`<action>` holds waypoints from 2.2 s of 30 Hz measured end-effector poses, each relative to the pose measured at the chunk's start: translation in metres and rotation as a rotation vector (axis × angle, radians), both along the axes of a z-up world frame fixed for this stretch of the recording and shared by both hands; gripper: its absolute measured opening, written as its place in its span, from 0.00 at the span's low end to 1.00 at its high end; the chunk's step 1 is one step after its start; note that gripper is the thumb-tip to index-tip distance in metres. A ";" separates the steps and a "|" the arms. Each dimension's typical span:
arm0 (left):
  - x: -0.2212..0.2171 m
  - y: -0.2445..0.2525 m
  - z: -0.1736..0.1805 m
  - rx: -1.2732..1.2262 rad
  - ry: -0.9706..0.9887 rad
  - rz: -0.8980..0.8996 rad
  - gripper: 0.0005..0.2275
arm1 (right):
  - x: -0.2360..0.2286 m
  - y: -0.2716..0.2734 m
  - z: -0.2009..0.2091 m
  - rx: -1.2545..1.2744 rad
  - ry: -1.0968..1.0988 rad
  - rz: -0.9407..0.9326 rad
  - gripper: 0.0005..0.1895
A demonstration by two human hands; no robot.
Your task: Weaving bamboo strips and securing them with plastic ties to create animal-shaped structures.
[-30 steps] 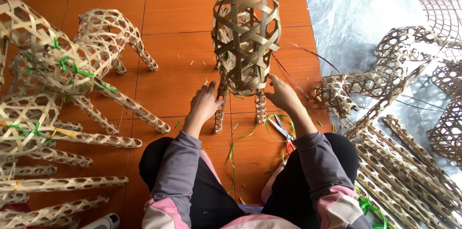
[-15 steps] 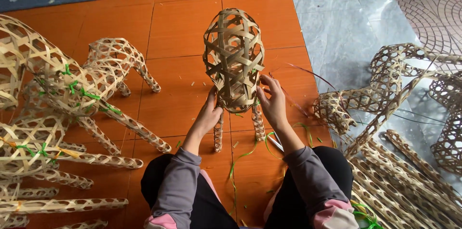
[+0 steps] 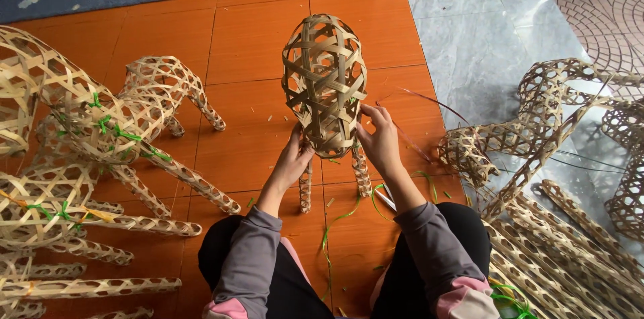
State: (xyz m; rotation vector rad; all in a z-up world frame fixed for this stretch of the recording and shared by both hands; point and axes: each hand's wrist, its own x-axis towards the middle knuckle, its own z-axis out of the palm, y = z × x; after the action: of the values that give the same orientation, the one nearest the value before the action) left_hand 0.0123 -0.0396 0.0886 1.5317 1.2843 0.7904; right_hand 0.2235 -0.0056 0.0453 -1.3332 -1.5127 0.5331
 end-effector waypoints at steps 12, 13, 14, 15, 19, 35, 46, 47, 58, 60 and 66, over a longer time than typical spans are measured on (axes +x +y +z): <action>-0.006 0.009 -0.020 0.122 -0.004 -0.016 0.34 | 0.032 0.038 -0.002 0.152 0.056 0.265 0.13; -0.005 0.009 -0.021 0.121 -0.004 -0.016 0.34 | 0.034 0.040 -0.002 0.151 0.056 0.266 0.13; -0.003 0.009 -0.021 0.112 -0.007 -0.011 0.34 | 0.035 0.042 -0.002 0.137 0.037 0.271 0.12; -0.001 0.009 -0.021 0.102 -0.008 -0.005 0.35 | 0.037 0.043 -0.002 0.121 0.019 0.276 0.11; -0.001 0.010 -0.018 0.113 -0.020 -0.001 0.33 | 0.034 0.044 0.015 0.056 -0.035 0.274 0.12; 0.001 0.006 -0.011 0.119 -0.046 0.018 0.31 | 0.036 0.030 0.005 0.237 -0.128 0.320 0.11; -0.021 0.017 -0.027 -0.060 0.090 -0.060 0.41 | 0.066 0.017 -0.049 -0.230 -0.272 0.252 0.25; -0.027 0.023 -0.043 -0.096 0.228 -0.080 0.38 | 0.067 0.018 -0.065 -0.304 -0.342 0.316 0.24; -0.014 0.033 -0.095 0.003 0.449 -0.041 0.23 | 0.040 0.026 -0.132 -0.275 -1.033 0.350 0.22; -0.014 0.036 -0.109 0.016 0.397 0.015 0.25 | 0.040 0.028 -0.141 -0.236 -1.081 0.361 0.20; -0.012 0.032 -0.074 0.073 0.407 0.015 0.21 | 0.050 0.039 -0.168 -0.113 -1.219 0.399 0.13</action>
State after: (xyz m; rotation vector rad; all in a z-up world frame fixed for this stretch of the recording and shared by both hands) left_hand 0.0002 -0.0072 0.0150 1.8053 1.5749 0.5549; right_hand 0.2737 0.0333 -0.1230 -1.5216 -2.8017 -0.0329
